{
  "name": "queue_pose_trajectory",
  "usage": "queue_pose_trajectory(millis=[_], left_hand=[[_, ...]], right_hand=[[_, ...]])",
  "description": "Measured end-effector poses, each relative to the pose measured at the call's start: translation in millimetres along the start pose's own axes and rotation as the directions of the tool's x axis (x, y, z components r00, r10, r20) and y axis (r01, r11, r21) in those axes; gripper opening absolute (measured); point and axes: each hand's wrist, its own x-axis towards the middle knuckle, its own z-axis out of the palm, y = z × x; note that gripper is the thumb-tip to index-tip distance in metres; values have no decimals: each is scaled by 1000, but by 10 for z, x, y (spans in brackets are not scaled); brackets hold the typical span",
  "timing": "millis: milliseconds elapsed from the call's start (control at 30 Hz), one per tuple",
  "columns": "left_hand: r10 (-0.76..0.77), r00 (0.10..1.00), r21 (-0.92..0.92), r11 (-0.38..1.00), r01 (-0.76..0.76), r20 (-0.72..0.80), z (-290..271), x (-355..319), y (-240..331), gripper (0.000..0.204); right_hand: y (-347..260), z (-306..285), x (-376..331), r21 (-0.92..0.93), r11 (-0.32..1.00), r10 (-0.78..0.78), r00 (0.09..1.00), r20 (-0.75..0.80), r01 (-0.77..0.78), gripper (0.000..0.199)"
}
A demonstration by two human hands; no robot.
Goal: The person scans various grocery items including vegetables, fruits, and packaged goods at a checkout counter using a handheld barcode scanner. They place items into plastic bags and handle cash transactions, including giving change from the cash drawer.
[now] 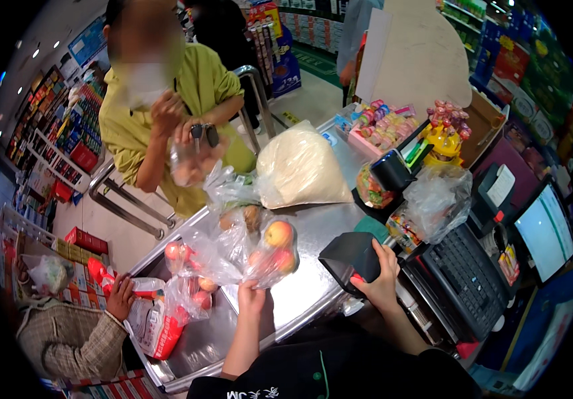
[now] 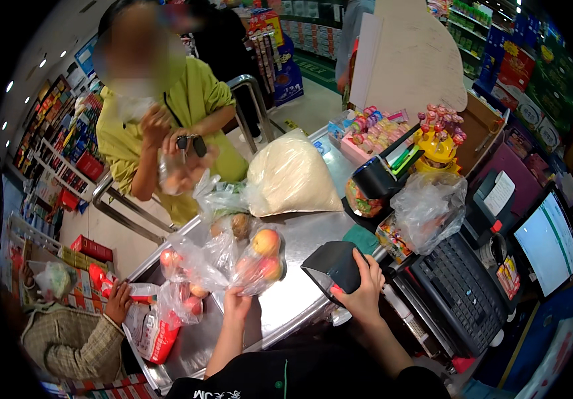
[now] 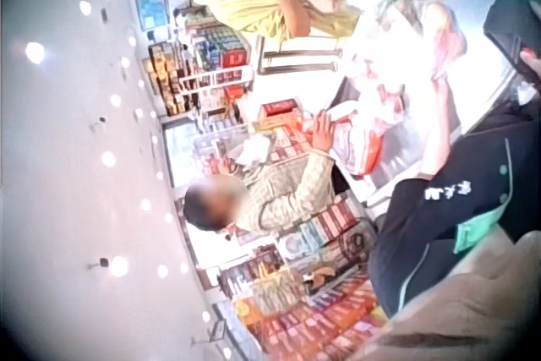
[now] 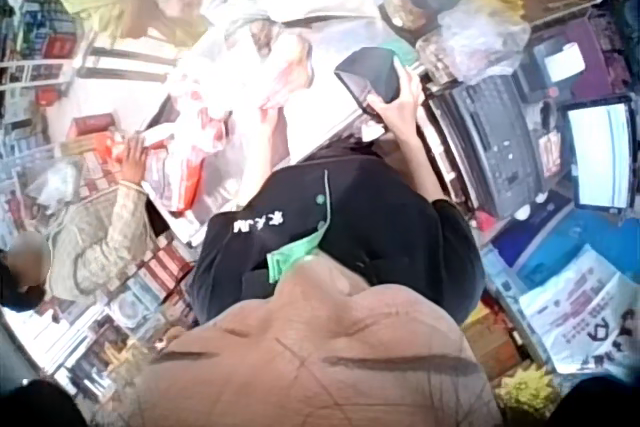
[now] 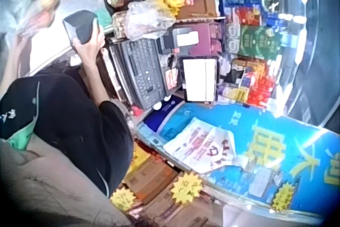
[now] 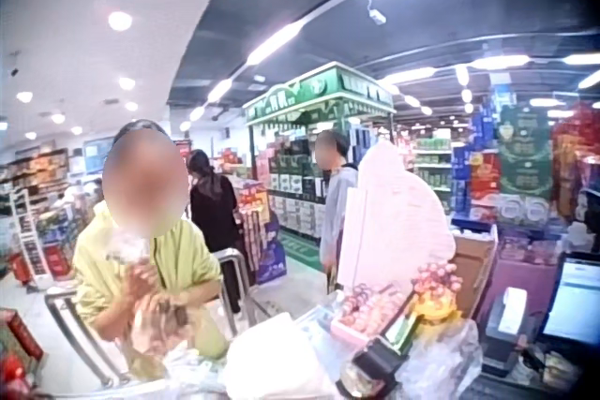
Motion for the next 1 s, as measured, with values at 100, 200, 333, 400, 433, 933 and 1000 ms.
queue_pose_trajectory(millis=[100, 200, 333, 400, 433, 933, 1000], left_hand=[[157, 986, 93, 984, -152, -53, -171, -16, 344, 67], [439, 894, 506, 792, -341, -85, 95, -60, 579, 51], [223, 956, 526, 845, -94, -188, -312, -212, 285, 49], [134, 962, 458, 889, -11, -237, -573, -451, 163, 48], [95, 960, 429, 903, 28, -262, -697, -612, 134, 48], [-92, 936, 531, 802, 272, -341, -1086, -1141, 180, 49], [-110, 935, 539, 792, 287, -337, -1085, -1215, 154, 50]], right_hand=[[-31, 109, 41, 24, 999, -44, 999, 20, 43, 91], [-123, 197, 76, 43, 996, -75, 995, 67, 72, 89], [-322, 318, 103, 83, 990, -123, 983, 135, 112, 88], [-362, 381, 108, 94, 986, -153, 976, 156, 140, 87], [-386, 406, 106, 94, 985, -157, 973, 172, 142, 87], [-285, 823, 773, -184, 814, -402, 763, 505, 551, 86], [-263, 818, 873, -8, 795, -448, 596, 666, 607, 85]])
